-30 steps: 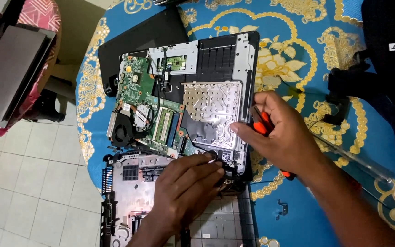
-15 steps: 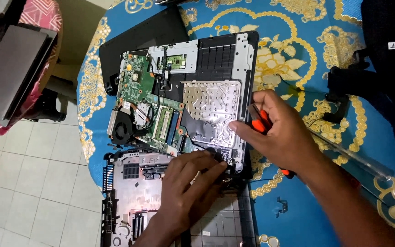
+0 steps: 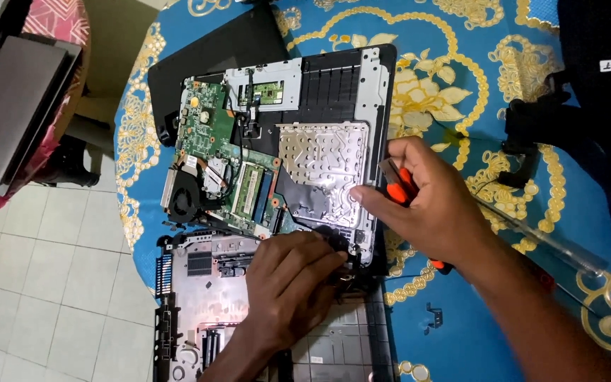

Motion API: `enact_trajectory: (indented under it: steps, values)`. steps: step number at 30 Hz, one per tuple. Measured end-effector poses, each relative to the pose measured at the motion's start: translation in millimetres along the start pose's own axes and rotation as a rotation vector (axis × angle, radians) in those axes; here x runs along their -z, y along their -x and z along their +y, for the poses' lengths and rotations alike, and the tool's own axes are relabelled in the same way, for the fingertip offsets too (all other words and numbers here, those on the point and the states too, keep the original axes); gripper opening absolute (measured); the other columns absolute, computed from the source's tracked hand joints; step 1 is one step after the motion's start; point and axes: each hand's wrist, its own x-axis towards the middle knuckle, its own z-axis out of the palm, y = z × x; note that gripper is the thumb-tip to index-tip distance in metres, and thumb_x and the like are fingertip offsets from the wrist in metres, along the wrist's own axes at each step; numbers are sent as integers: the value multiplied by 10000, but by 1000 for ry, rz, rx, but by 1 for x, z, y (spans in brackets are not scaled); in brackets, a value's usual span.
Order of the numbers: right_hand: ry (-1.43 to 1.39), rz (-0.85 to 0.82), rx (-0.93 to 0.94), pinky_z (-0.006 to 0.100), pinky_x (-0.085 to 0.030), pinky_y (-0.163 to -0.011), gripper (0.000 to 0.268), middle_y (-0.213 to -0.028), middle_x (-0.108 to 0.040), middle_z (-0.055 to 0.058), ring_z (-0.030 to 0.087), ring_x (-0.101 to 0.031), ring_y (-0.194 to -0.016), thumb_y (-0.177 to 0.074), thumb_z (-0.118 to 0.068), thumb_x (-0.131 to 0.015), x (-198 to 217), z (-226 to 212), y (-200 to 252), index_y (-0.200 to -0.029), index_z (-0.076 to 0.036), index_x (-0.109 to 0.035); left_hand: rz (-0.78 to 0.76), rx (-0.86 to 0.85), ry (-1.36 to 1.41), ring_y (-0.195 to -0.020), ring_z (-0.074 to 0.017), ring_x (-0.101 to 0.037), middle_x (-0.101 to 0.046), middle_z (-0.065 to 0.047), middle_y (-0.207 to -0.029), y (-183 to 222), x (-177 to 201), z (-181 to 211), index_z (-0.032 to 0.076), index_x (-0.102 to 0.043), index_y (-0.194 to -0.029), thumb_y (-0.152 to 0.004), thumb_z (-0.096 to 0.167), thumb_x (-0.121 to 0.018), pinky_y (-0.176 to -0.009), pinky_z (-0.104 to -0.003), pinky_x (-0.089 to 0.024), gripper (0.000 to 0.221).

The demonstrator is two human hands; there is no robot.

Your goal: Disassembling a laptop to remove internal metal brackets and disconnect components using a utility knife.

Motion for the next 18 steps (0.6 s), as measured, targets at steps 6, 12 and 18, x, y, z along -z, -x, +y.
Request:
enact_trajectory:
  steps: [6,12,18]
  values:
    - [-58,-3,-42,312,-451,-648,481,-824,-484,-6,144,-483,-719,-863,-400,-785,1,-7,-1,-1235,-165,-591,-43,31,2,-1099,-301,-680,-707,-127,-1174,10,-2,-5,57,-651,-1193,-893,50,-812,-920,-418,-537,341]
    - [-155,21,26,309,-478,-577,540,-726,-488,-4,138,-543,-651,-900,-350,-755,-2,7,-11,-1358,-111,-597,-79,211,-10,-970,-253,-651,-704,-97,-1059,22,30,11,61,-648,-1075,-899,116,-783,-830,-374,-480,228]
    - [-146,20,-51,353,-548,-528,773,-757,-659,84,180,-665,-667,-912,-355,-697,-1,1,-12,-1589,-72,-454,-192,326,-79,-921,-266,-639,-719,-93,-1075,52,24,14,80,-708,-1077,-891,195,-802,-773,-416,-478,238]
